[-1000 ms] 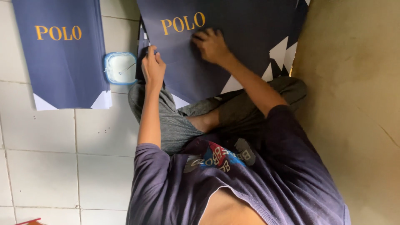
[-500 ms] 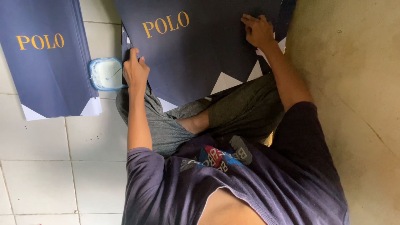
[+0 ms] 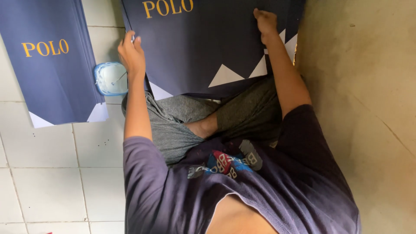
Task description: The person sits on the floor and assembles dark blue paper bags with gold 'POLO' lettering. They fold the bottom flaps, apply glue from a small container using a stick, and press the seams to secure the bag shape. The person handles multiple bags one at a time, repeating the folding and gluing process.
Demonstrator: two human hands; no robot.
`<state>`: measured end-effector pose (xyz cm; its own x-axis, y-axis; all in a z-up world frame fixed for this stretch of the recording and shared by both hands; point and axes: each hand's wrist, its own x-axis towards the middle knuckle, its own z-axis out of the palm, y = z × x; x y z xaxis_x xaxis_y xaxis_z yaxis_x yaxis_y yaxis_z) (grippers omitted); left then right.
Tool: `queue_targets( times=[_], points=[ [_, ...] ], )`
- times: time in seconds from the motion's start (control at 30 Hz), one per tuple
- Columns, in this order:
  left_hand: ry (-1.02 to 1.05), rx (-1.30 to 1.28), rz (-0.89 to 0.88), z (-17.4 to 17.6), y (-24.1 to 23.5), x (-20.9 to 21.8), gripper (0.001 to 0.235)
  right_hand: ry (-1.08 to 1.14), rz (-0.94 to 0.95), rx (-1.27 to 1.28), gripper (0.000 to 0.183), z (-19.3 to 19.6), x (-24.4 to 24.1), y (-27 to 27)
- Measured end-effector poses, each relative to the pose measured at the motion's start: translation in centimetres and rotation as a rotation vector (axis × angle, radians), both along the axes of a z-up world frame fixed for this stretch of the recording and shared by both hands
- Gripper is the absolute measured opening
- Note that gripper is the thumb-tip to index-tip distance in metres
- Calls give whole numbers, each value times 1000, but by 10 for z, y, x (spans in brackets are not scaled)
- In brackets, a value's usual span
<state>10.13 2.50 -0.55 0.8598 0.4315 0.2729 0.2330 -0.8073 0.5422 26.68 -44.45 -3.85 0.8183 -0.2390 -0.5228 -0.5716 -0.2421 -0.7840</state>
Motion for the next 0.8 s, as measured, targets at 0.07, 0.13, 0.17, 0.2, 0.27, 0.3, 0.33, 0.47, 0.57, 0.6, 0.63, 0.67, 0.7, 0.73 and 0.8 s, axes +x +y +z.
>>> queue_targets(
  times=[0.07,0.13,0.17,0.2,0.27,0.3,0.33,0.47,0.57,0.6,0.63,0.67,0.7,0.73,0.8],
  points=[
    [5,-18,-32,1,-7,16,20,-24,-52,72,36,23,-6,4],
    [10,-35,-63,11,-26,25,24,-48,-102,145,34,29,-10,1],
    [27,-46,-146,21,-40,25,29,-114,-173,143,19,23,-11,-3],
    [43,-55,-230,31,-55,24,33,-181,-244,142,14,17,-14,-7],
    [10,-49,-356,46,-88,12,36,-271,-336,213,15,-4,-21,-10],
    [-21,-43,-477,53,-105,4,41,-359,-423,284,17,-14,-26,-11],
    [-23,-44,-477,59,-121,-6,41,-361,-423,283,17,-31,-34,-8],
    [99,84,-687,80,-173,-44,48,-452,-308,245,20,-40,-80,27],
    [215,204,-758,78,-190,-73,72,-320,-191,314,22,12,-139,80],
    [279,316,-755,76,-193,-80,90,-216,-167,409,17,34,-156,102],
    [277,316,-749,86,-193,-82,90,-218,-161,409,17,34,-167,114],
    [372,291,-691,97,-194,-87,92,-220,-130,481,21,34,-181,126],
    [467,264,-632,108,-194,-93,97,-221,-98,553,24,34,-196,138],
    [467,265,-625,97,-184,-94,97,-220,-92,555,24,40,-204,141],
    [433,324,-648,76,-164,-95,97,-314,160,497,23,53,-220,147]
  ],
)
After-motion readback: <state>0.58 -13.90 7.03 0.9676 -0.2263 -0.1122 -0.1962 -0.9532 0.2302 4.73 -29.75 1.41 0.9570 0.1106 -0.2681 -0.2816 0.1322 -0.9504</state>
